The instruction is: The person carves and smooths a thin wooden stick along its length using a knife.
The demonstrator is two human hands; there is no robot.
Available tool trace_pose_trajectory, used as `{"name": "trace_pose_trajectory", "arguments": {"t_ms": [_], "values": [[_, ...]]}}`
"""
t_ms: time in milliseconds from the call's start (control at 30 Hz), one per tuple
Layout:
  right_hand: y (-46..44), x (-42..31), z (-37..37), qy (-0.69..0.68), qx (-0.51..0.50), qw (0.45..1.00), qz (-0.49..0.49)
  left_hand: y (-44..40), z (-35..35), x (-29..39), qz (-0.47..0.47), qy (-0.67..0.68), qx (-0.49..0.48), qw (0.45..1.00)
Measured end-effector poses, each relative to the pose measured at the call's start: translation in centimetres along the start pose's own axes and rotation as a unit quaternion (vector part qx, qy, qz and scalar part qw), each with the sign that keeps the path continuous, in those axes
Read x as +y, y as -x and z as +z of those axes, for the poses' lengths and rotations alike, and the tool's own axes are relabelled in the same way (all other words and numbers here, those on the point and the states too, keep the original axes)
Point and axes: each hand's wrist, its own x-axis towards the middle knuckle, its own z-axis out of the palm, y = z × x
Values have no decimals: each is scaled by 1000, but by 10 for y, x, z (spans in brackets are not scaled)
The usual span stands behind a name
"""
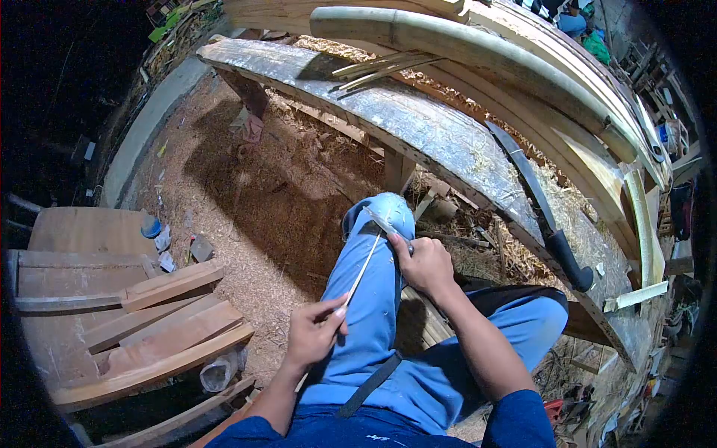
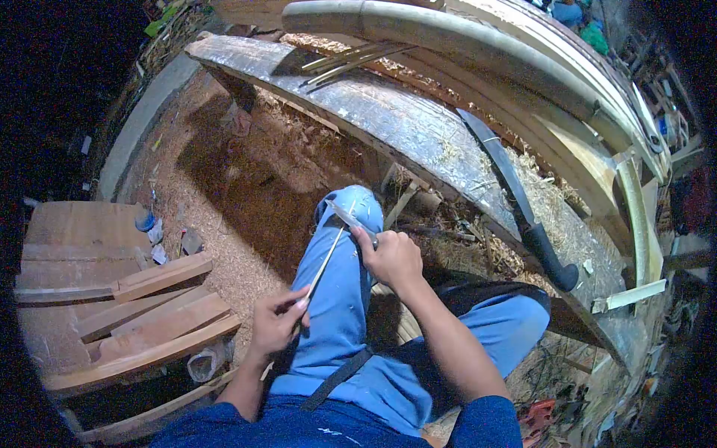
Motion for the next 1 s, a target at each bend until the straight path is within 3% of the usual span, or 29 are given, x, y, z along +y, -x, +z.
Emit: {"name": "trace_pose_trajectory", "arguments": {"t_ms": [100,167,367,467,567,667,767,1000], "values": [[-1,-1,3,13,11,1000,-8,22,-19,-9,11,-35,1,999],[0,-4,6,25,21,999,-6,32,-27,-15,-31,-19,-17,999],[4,-9,-2,27,26,999,-34,10,-7,-8,10,10,15,1000],[5,-3,-6,23,60,992,-111,-17,8,0,22,-2,-2,1000],[12,-5,-12,-8,93,989,-115,-41,24,21,1,15,-13,1000],[9,9,1,-49,108,970,-214,-62,30,20,4,42,-28,999],[16,6,0,-39,89,963,-250,-72,33,26,2,50,-15,999],[18,1,1,-174,128,943,-252,-75,33,21,-15,92,10,996]]}}
